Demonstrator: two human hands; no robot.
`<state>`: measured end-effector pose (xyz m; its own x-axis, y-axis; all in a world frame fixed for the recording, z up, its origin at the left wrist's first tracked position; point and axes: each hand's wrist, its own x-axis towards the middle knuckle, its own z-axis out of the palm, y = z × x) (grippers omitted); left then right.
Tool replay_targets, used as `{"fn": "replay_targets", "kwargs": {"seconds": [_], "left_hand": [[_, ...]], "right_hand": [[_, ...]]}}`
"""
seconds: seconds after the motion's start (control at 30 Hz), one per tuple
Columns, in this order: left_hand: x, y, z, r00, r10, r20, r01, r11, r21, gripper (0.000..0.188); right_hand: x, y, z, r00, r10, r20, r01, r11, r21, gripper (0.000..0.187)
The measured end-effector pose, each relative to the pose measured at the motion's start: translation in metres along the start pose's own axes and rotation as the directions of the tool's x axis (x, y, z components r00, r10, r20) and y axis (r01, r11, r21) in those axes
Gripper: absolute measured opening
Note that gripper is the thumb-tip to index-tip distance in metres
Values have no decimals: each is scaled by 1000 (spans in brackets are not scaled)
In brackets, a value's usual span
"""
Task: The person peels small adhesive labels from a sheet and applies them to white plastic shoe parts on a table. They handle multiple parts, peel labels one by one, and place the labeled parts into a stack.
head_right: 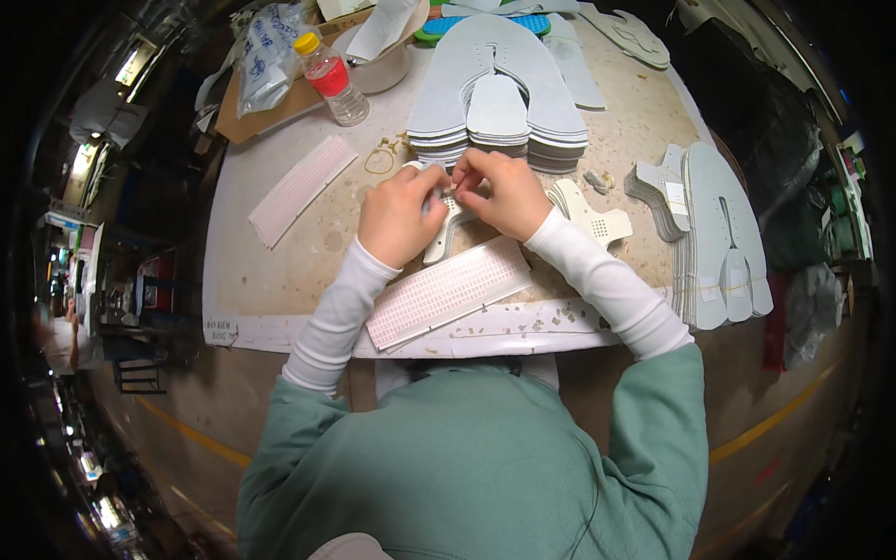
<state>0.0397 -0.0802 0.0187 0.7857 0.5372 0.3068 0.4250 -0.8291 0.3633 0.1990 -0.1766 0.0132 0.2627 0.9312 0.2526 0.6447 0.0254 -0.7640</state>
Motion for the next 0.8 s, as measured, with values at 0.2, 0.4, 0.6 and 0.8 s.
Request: {"fn": "replay_targets", "kwargs": {"seconds": [0.2,0.4,0.6,0.8], "left_hand": [[-5,1,1,1000,21,-23,-22,999,-46,34],[3,-14,-9,998,29,55,-17,977,-212,38],[2,-23,-32,962,-29,270,192,777,-600,74],[-36,-54,-75,936,-23,352,214,829,-517,47]], "right_hand": [[-2,5,5,966,-257,-27,232,909,-345,22],[0,6,-5,940,-319,-124,274,919,-285,36],[0,1,-6,934,-356,15,351,912,-210,37],[-2,-13,-24,896,-441,-49,403,856,-325,29]]}}
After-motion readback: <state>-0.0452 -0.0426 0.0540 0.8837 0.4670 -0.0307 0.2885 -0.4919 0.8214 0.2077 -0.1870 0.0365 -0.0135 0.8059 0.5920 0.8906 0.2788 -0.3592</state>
